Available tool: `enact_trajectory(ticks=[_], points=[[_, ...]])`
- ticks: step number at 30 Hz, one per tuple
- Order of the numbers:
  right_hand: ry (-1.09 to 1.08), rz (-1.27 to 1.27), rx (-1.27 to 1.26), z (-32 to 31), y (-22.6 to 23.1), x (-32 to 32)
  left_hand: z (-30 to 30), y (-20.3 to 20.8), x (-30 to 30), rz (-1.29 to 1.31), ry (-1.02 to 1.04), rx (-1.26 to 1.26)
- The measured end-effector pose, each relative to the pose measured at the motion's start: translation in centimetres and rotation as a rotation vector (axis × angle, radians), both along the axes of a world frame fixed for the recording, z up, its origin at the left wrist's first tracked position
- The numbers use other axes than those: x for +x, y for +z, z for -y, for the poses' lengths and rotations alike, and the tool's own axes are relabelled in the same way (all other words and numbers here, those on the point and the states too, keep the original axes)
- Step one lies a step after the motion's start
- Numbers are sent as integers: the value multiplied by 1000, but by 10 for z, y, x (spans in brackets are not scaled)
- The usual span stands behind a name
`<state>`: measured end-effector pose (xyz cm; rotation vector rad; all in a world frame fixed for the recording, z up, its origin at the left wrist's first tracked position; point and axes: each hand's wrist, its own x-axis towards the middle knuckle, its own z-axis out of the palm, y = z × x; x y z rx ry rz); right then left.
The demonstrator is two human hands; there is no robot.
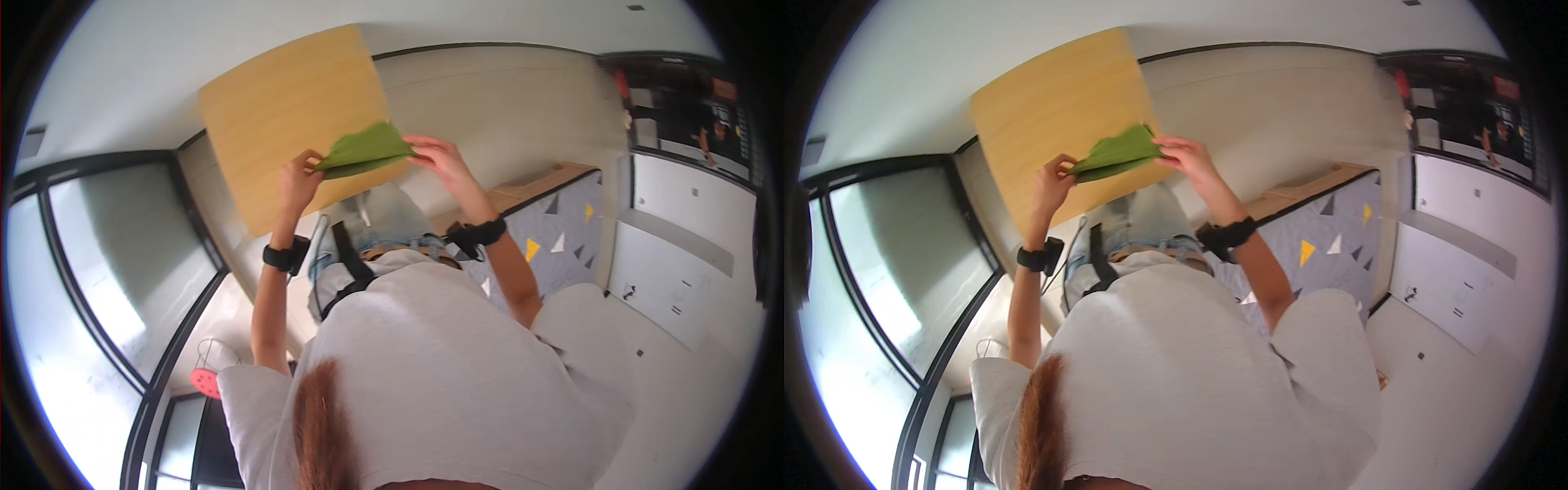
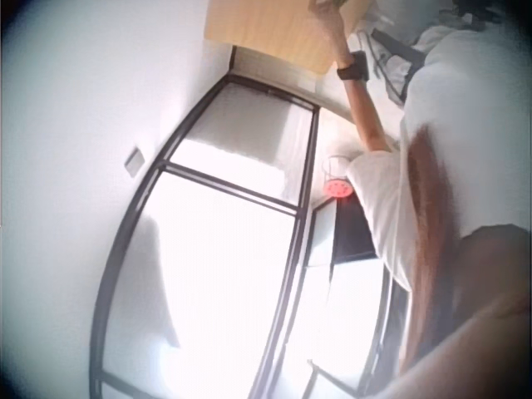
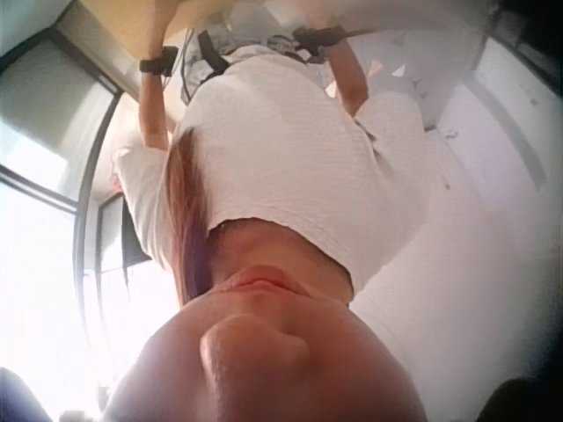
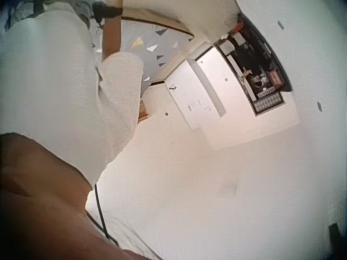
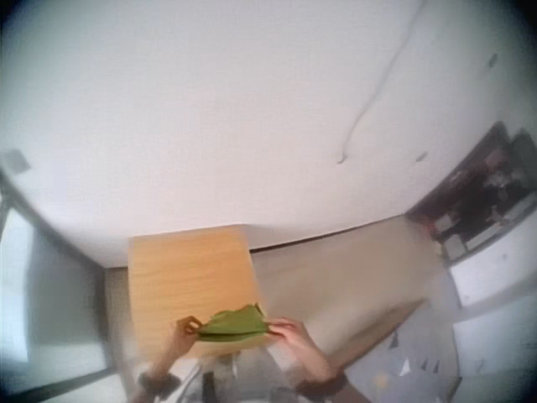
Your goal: The person wipes a wooden table, a door frame, and a headboard with a cloth, then rinses the cloth in a sink and wipes a glass door and frame.
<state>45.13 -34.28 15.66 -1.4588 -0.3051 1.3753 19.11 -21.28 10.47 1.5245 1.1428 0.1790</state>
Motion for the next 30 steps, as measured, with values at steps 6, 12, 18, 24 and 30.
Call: enact_trajectory(ticks=[6,12,18,24,30], points=[[171,26,-84,6,-13,-4,0,-2,-19,-6,-52,51],[221,21,-175,-4,-57,0,2,-9,-15,-115,-88,83],[179,115,-168,-43,-59,6,-32,-12,8,-166,5,256],[151,98,-118,-37,-71,12,-31,-21,9,-100,-92,177],[38,-45,-119,-25,-52,8,-27,4,11,183,-100,-19]])
